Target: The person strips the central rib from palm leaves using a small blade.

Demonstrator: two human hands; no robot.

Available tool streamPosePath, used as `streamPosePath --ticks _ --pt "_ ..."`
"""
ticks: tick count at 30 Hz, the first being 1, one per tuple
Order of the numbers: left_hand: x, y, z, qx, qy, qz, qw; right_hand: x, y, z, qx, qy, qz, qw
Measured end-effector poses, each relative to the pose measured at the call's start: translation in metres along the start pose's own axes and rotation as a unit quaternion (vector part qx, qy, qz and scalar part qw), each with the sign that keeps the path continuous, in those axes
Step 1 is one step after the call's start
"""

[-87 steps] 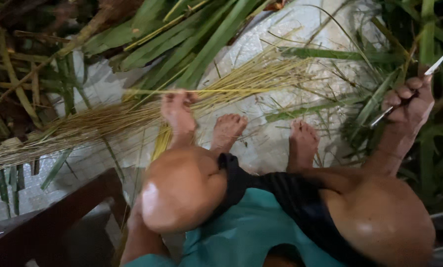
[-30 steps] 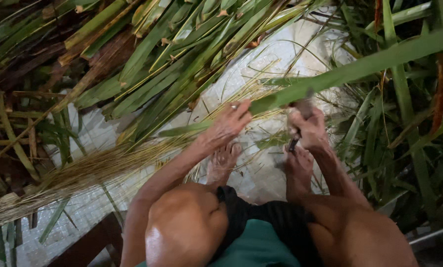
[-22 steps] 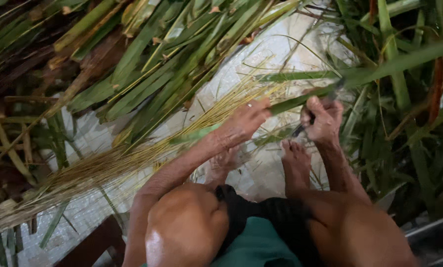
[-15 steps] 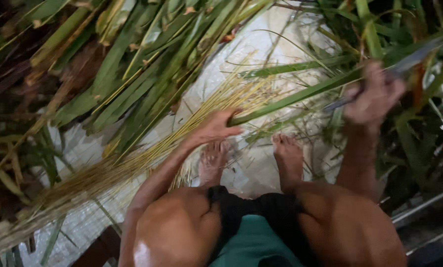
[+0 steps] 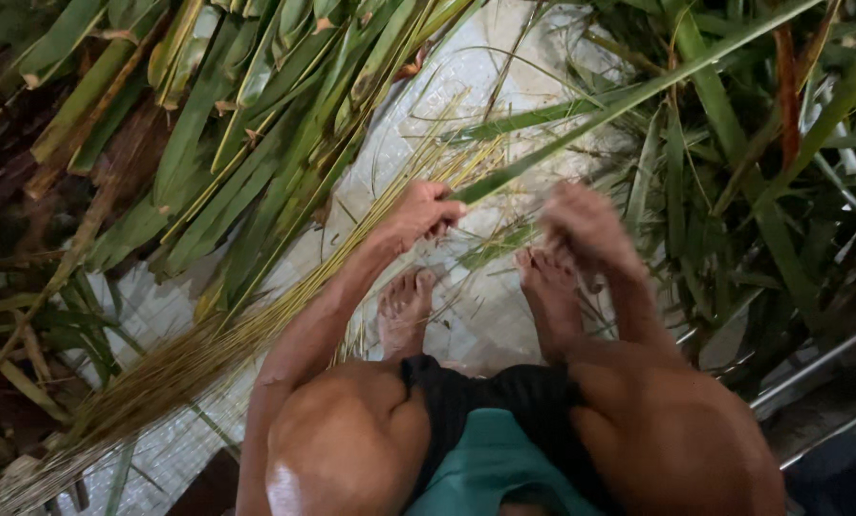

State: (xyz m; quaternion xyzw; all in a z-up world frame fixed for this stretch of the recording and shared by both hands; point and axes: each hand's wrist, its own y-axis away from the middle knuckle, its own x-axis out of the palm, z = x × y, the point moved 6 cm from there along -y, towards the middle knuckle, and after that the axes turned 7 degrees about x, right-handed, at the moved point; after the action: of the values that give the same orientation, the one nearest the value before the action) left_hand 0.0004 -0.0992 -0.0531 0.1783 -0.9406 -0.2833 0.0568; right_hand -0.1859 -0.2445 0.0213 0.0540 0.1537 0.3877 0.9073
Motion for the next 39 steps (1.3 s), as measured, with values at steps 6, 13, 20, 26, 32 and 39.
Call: streamPosePath --ticks 6,13,20,26,32,39 --pt "-0.006 -0.002 -0.004 0.031 0.070 -0.064 0.995 0.043 0.008 -0.050 0.222 -0.146 0.167 0.949" --pt "-0.006 -0.014 -0.001 0.007 -0.108 -0.134 0.985 0.051 -0.001 -0.059 0.201 -0.117 0.186 0.955" --pt "-0.008 -0.006 -0.011 0.108 -0.192 -0.178 0.959 0.054 0.001 -0.064 0.229 -0.123 0.163 0.952" --pt "0.004 0.009 -0.019 0.229 -0.277 -0.209 0.909 0.057 0.011 -0.053 0.252 -0.179 0.152 0.939" --pt "0.007 0.024 -0.033 0.328 -0.316 -0.279 0.845 0.063 0.015 -0.013 0.250 -0.230 0.125 0.932" --pt "0.021 0.022 -0.029 0.402 -0.346 -0.275 0.802 0.068 0.013 -0.033 0.235 -0.263 0.094 0.931"
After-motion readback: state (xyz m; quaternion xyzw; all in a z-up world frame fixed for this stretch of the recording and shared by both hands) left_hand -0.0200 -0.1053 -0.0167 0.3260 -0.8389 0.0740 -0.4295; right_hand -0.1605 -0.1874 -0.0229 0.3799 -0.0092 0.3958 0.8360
